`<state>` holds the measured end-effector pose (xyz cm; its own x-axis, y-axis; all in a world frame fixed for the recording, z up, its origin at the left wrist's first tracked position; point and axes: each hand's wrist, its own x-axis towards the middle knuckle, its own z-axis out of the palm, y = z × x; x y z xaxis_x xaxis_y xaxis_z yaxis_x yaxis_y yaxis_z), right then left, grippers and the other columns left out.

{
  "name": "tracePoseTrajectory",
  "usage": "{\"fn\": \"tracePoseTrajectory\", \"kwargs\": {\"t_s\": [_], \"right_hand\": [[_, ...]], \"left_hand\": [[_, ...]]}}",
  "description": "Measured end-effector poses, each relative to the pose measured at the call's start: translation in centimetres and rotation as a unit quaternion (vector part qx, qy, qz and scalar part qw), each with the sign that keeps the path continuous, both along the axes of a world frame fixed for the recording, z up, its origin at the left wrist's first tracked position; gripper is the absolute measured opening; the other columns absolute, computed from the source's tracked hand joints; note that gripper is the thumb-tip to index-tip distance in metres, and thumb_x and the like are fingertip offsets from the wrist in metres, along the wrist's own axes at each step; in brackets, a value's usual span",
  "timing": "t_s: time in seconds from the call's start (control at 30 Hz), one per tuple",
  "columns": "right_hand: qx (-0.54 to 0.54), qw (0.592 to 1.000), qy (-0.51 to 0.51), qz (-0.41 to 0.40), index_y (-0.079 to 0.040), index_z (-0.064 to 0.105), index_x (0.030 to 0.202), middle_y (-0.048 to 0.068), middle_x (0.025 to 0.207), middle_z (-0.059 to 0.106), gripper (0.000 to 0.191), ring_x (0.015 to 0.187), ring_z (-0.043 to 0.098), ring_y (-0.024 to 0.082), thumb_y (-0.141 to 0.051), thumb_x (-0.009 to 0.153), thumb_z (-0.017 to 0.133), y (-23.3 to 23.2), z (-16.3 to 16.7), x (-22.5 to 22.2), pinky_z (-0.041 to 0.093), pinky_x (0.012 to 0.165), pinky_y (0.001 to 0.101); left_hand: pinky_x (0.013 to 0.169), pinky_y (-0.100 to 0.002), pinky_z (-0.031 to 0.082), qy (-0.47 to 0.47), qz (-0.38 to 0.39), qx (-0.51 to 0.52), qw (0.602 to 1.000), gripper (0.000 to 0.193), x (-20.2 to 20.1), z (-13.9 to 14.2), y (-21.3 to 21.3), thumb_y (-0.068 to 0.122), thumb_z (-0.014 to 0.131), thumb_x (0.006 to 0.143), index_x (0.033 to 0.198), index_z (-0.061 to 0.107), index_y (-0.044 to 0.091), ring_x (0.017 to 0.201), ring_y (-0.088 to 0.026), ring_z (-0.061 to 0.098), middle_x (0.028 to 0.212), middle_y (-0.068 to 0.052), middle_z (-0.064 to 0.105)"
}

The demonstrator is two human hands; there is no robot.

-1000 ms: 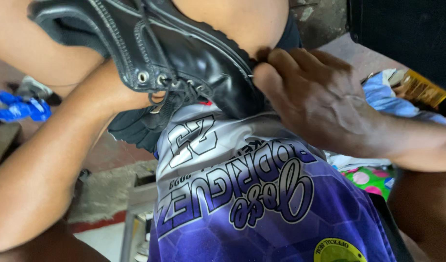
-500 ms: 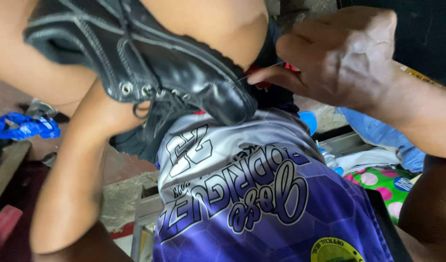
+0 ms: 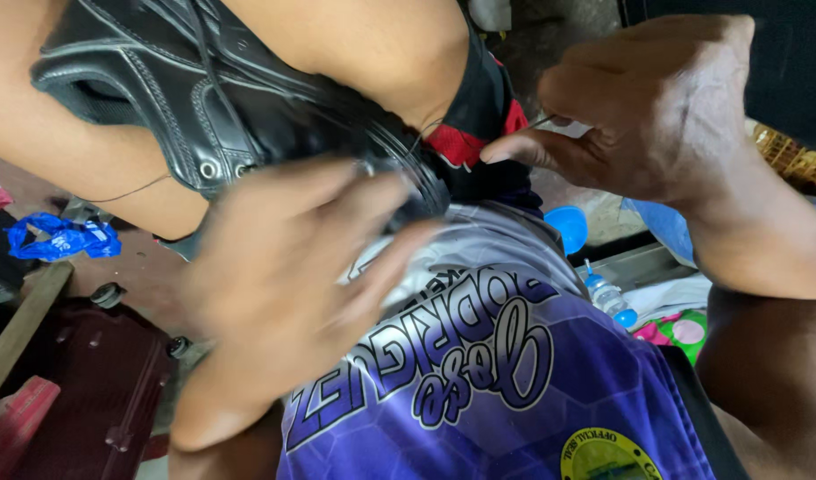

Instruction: The person holds a black shoe on their lap and uses a needle and thread to stitch the upper part of the shoe. They repeatedly push the needle through the leather and pull the thread to secure the seam.

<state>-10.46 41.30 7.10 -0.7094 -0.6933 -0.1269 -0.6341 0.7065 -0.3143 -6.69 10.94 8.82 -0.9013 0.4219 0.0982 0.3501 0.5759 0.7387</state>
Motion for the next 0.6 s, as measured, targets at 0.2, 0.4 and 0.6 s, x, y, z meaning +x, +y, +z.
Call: {"fn": "tracePoseTrajectory", "kwargs": {"t_s": [0.2, 0.4, 0.6], "right_hand": [[0.021, 0.999, 0.002, -0.024, -0.011, 0.049, 0.058, 0.006, 0.053, 0.044, 0.064, 0.049, 0.050, 0.027, -0.062, 0.083, 0.077, -0.9, 0.4, 0.2, 0.035, 0.051, 0.0387], [-0.148, 0.986, -0.081, 0.003, -0.008, 0.067, 0.086, 0.009, 0.074, 0.063, 0.048, 0.063, 0.062, 0.026, -0.053, 0.078, 0.083, -2.0, -2.1, 0.4, 0.046, 0.058, 0.0364], [-0.234, 0.917, -0.306, -0.103, -0.004, 0.069, 0.107, 0.007, 0.095, 0.071, 0.037, 0.082, 0.070, 0.014, -0.030, 0.088, 0.086, -2.2, -5.2, 2.8, 0.053, 0.070, 0.0275]], "left_hand": [[0.078, -0.035, 0.052, 0.007, -0.018, 0.074, 0.997, 0.021, -1.2, -3.9, 4.2, 0.008, 0.081, 0.095, 0.111, 0.068, 0.008, 0.097, -0.024, 0.061, 0.113, -0.005, 0.065], [0.079, -0.029, 0.052, -0.144, 0.007, 0.198, 0.970, 0.008, 0.1, -5.2, 2.2, 0.000, 0.069, 0.104, 0.108, 0.062, 0.003, 0.090, -0.018, 0.062, 0.102, -0.008, 0.067], [0.071, -0.021, 0.048, -0.276, 0.063, 0.291, 0.914, 0.014, -0.1, -4.5, 2.5, 0.004, 0.060, 0.115, 0.126, 0.052, 0.002, 0.076, -0.008, 0.059, 0.092, -0.004, 0.064]]}}
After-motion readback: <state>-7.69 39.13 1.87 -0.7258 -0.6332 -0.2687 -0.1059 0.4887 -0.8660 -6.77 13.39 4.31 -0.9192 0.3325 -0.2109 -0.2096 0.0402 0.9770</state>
